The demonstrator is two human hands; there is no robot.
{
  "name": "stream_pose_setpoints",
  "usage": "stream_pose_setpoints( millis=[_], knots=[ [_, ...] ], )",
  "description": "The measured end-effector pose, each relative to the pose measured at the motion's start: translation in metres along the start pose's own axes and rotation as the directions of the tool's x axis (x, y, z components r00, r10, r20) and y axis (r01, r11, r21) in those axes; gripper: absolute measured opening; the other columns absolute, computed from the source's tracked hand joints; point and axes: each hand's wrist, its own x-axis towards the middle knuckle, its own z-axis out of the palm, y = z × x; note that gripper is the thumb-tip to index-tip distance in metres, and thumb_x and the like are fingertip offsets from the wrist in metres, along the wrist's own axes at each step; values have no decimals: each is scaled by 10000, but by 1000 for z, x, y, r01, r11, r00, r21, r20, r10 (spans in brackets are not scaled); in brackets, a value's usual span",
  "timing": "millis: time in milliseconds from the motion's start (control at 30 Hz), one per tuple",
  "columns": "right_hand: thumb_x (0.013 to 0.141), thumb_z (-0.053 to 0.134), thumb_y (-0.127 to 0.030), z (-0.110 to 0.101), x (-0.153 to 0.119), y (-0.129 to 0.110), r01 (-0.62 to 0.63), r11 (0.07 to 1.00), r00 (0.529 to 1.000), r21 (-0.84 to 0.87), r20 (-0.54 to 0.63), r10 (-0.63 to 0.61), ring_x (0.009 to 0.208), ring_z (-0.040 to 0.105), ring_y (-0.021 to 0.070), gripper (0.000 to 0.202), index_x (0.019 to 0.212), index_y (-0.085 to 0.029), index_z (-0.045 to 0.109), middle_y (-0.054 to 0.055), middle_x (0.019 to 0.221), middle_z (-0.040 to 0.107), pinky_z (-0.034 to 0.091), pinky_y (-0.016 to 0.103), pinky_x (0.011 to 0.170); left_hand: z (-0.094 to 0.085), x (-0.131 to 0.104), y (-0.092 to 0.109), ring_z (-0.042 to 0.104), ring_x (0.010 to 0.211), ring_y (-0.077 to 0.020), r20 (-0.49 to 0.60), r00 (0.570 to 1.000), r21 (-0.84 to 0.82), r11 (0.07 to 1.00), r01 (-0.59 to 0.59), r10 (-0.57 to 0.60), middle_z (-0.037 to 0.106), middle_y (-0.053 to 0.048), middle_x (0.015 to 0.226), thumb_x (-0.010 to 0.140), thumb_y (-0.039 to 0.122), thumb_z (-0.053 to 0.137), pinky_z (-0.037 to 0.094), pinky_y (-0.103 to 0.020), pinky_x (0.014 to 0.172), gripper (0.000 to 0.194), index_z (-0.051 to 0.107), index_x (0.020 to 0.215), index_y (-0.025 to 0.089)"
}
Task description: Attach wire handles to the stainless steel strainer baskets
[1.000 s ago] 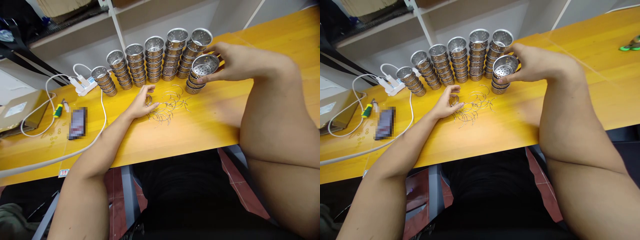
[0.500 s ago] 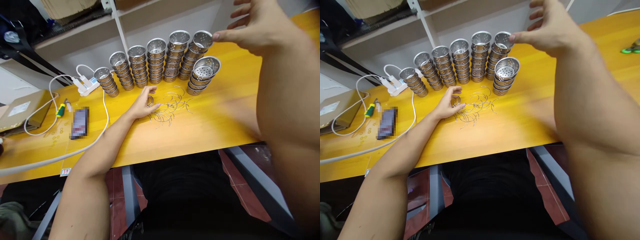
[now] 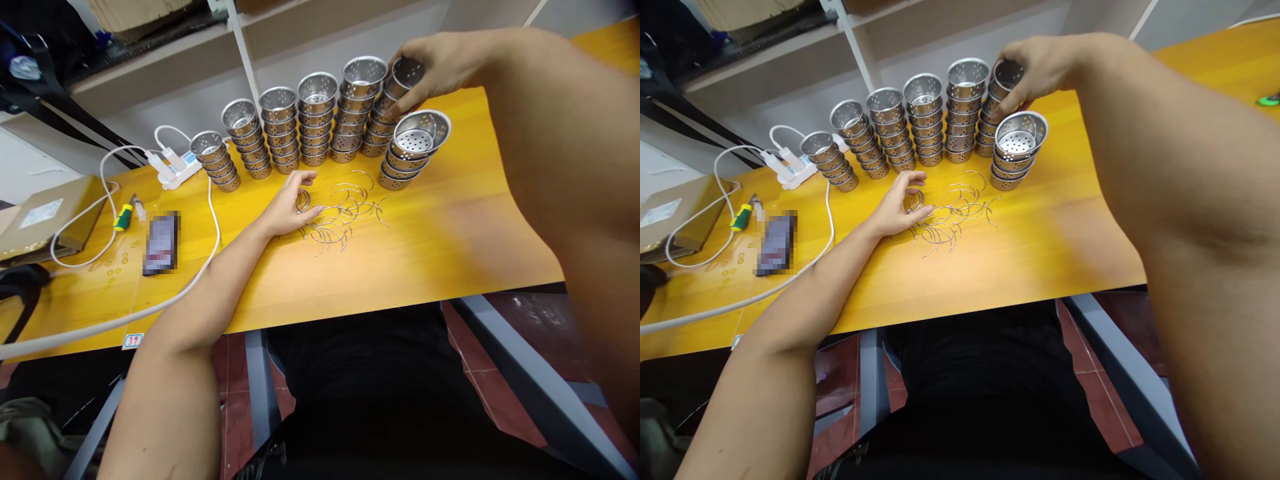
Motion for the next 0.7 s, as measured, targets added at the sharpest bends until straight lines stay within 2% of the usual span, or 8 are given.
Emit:
stream_pose_setpoints(
  millis=[100, 200, 300, 400, 500, 600, 667, 700],
  knots=[
    [791, 1125, -425, -1, -3, 0, -21, 999, 999, -25, -28, 20, 913, 688, 95, 832, 1512, -148, 814, 53, 1287, 887, 637, 398, 999, -1, -1, 0, 724, 1583, -406, -2, 1000, 2, 1000, -2, 2, 671, -222, 1720, 979, 912, 826, 656, -608, 1323, 1009, 537, 1695, 263],
    [763, 1133, -499, -7, -10, 4, -58, 998, 998, -23, -27, 58, 897, 698, 111, 873, 1498, -149, 820, 64, 1267, 882, 633, 428, 984, -1, -1, 0, 716, 1584, -407, 1, 1000, 1, 1000, 0, 0, 670, -219, 1718, 982, 921, 820, 645, -596, 1319, 1010, 544, 1699, 265],
    [810, 1134, -552, -14, -20, 14, -145, 989, 988, -32, -67, 143, 1031, 735, 186, 913, 1569, -162, 808, 115, 1366, 862, 627, 508, 1042, -1, -1, 1, 718, 1582, -402, 6, 1000, 5, 1000, -7, 7, 667, -221, 1714, 987, 927, 809, 645, -584, 1310, 1013, 536, 1696, 257],
    [928, 1101, -483, -18, -29, 24, -142, 990, 988, -20, -70, 140, 1156, 762, 254, 824, 1613, -150, 787, 160, 1453, 848, 611, 548, 1108, -1, 0, 2, 723, 1587, -394, 9, 1000, 13, 1000, -4, 4, 660, -224, 1721, 1004, 916, 792, 643, -571, 1318, 994, 528, 1690, 247],
    [935, 1094, -391, -16, -34, 28, -142, 990, 988, -5, -65, 141, 1303, 766, 319, 835, 1648, -111, 762, 214, 1546, 831, 585, 529, 1102, -2, 0, 3, 729, 1585, -394, 11, 1000, 19, 1000, 3, -3, 659, -227, 1719, 1007, 923, 783, 641, -563, 1324, 998, 529, 1689, 239],
    [920, 1093, -388, -13, -33, 26, -156, 988, 986, -4, -61, 155, 1127, 824, 241, 833, 1620, -81, 760, 224, 1494, 857, 585, 443, 952, -2, 0, 4, 736, 1573, -391, 12, 1000, 26, 1000, -4, 4, 670, -223, 1700, 1010, 923, 780, 647, -553, 1314, 983, 546, 1673, 236],
    [874, 1083, -481, -12, -26, 25, -160, 987, 987, -31, -33, 159, 953, 836, 177, 893, 1593, -66, 753, 202, 1397, 890, 571, 398, 848, -3, 0, 4, 742, 1563, -387, 10, 1000, 27, 1000, -13, 12, 680, -219, 1686, 1016, 905, 788, 652, -546, 1307, 951, 560, 1654, 238],
    [825, 1070, -553, -12, -20, 26, -165, 984, 986, -69, -25, 163, 971, 858, 196, 965, 1589, -63, 743, 202, 1384, 894, 564, 397, 827, -3, 0, 4, 744, 1560, -385, 10, 1000, 27, 999, -16, 16, 683, -217, 1683, 1018, 893, 795, 654, -543, 1306, 937, 564, 1649, 239]
  ],
)
